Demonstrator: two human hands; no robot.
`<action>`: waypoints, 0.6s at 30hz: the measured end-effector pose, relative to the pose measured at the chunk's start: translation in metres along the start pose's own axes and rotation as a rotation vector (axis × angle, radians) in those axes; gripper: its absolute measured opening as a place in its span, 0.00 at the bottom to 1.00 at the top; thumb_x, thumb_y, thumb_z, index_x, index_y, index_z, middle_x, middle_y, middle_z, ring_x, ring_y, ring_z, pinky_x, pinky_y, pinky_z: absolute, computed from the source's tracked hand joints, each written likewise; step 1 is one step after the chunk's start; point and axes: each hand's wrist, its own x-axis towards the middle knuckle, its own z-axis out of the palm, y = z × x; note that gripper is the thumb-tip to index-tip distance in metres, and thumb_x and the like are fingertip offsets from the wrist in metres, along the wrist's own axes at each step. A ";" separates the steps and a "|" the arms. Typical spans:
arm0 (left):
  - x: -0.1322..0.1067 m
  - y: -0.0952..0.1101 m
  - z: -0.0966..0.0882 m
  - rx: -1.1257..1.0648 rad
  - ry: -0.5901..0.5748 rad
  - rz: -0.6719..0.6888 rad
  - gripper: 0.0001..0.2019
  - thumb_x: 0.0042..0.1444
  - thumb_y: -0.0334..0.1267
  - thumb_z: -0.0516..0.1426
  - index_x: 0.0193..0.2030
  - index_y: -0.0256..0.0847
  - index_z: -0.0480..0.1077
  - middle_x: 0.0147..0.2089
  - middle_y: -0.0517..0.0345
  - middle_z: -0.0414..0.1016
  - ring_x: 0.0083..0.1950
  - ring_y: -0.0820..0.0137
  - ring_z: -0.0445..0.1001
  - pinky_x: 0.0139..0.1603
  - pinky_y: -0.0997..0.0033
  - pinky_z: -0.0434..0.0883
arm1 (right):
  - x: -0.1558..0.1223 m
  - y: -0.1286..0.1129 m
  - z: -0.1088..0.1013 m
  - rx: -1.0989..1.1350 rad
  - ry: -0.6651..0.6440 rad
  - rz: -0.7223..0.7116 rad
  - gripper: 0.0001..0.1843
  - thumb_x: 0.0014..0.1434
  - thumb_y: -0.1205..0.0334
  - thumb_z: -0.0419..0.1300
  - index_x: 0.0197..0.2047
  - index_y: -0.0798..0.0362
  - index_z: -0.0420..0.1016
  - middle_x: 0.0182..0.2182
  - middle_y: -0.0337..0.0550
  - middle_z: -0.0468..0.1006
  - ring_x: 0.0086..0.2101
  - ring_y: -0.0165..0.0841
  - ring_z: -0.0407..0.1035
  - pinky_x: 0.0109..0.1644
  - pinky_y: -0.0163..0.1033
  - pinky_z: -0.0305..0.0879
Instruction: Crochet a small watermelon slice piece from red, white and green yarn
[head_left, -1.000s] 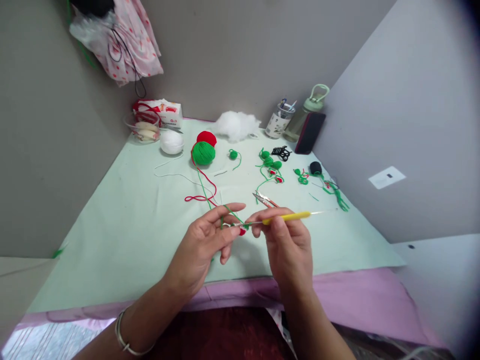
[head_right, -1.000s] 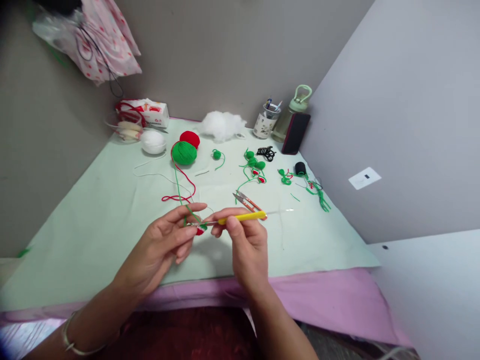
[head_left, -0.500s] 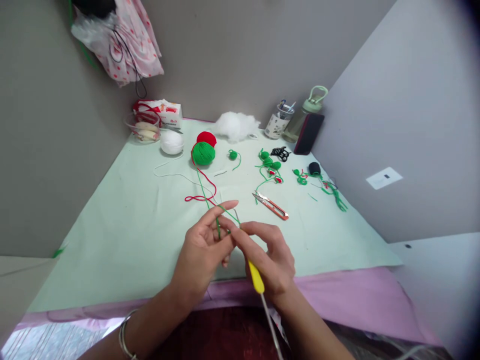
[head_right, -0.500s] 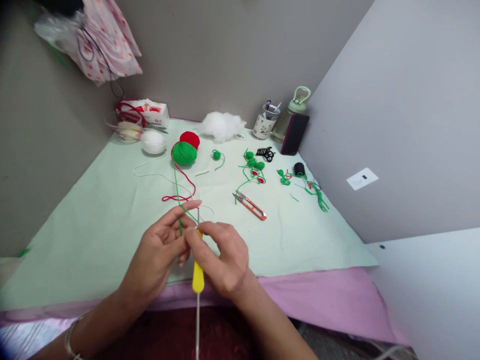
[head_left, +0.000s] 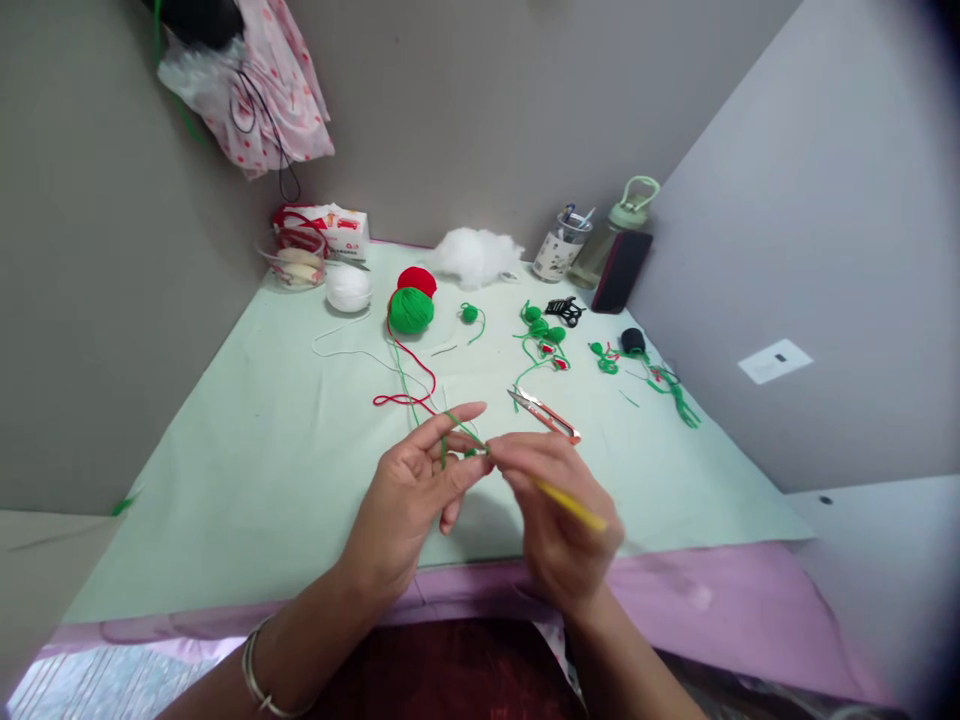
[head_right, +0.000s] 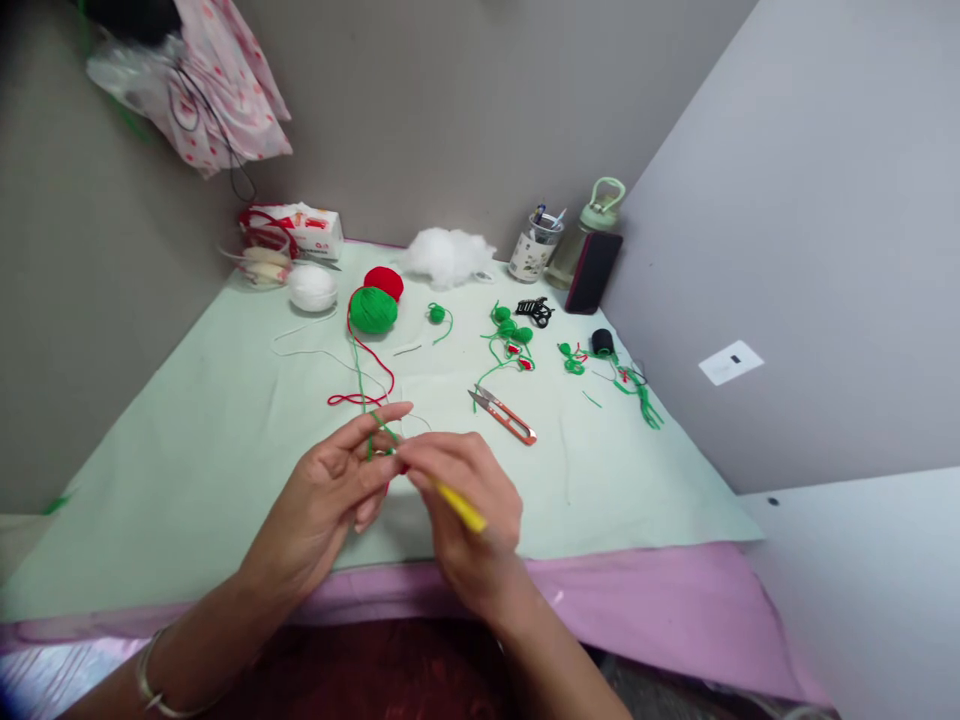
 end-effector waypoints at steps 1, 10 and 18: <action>0.001 0.000 -0.001 -0.032 -0.015 -0.028 0.24 0.53 0.37 0.73 0.58 0.43 0.80 0.29 0.67 0.69 0.19 0.86 0.58 0.19 0.84 0.56 | -0.002 0.001 -0.001 -0.079 -0.013 -0.060 0.19 0.68 0.73 0.62 0.55 0.43 0.83 0.45 0.46 0.86 0.42 0.37 0.80 0.43 0.43 0.78; 0.005 0.003 -0.004 -0.106 -0.065 -0.084 0.16 0.54 0.34 0.72 0.50 0.42 0.84 0.31 0.65 0.73 0.19 0.88 0.54 0.18 0.84 0.52 | 0.007 0.008 -0.007 0.431 0.077 0.296 0.11 0.72 0.64 0.60 0.46 0.45 0.85 0.35 0.41 0.84 0.31 0.31 0.72 0.37 0.40 0.73; 0.000 -0.002 -0.005 0.081 -0.045 -0.009 0.14 0.57 0.39 0.71 0.50 0.46 0.84 0.41 0.61 0.75 0.20 0.88 0.59 0.20 0.81 0.57 | 0.008 0.008 -0.007 0.593 0.053 0.451 0.11 0.73 0.58 0.59 0.43 0.47 0.84 0.37 0.40 0.85 0.29 0.26 0.72 0.38 0.35 0.72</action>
